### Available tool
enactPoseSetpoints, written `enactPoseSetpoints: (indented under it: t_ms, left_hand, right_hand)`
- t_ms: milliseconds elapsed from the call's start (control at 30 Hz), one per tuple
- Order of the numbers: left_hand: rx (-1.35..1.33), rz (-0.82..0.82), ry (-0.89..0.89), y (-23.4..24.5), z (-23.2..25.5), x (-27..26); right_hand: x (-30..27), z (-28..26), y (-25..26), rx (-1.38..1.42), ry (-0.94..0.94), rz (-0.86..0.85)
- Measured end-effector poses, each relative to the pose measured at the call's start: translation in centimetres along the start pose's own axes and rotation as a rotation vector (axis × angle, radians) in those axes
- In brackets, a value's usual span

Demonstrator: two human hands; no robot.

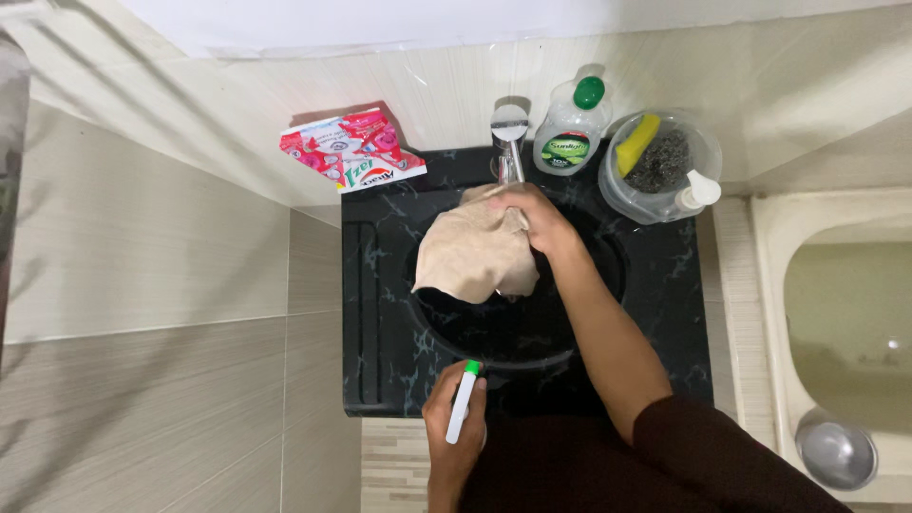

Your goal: The person cleans a bathroom sink by hand using a cloth and a spray bottle, wiping the black marble surface and rinsing the cloth under running water.

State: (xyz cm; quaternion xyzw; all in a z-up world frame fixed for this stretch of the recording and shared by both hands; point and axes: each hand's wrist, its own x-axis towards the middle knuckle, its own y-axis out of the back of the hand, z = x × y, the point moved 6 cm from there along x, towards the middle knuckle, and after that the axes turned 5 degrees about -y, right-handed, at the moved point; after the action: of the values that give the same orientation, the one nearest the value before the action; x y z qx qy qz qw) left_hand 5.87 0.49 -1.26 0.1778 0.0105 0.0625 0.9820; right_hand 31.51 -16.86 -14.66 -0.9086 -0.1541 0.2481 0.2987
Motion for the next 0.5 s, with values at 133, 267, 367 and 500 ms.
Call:
enactPoseSetpoints:
  t_ms: [133,267,367,500]
  left_hand:
    - [-0.004,-0.008,-0.009,-0.4,0.1,0.7]
    - [-0.046,-0.018,-0.083,-0.7,1.1,1.6]
    - [-0.029,-0.044,-0.123,-0.6,1.5,1.5]
    - [-0.034,-0.045,-0.130,-1.0,1.9,2.0]
  right_hand:
    - [-4.8,-3.9,-3.7,-1.329,0.240,0.948]
    - [-2.6,-3.9,-1.3,-0.709,0.096,0.493]
    - [-0.3,-0.3,0.0,-0.013,-0.082,0.146]
    - [1.1,-1.5,0.9,-0.370,0.196,0.639]
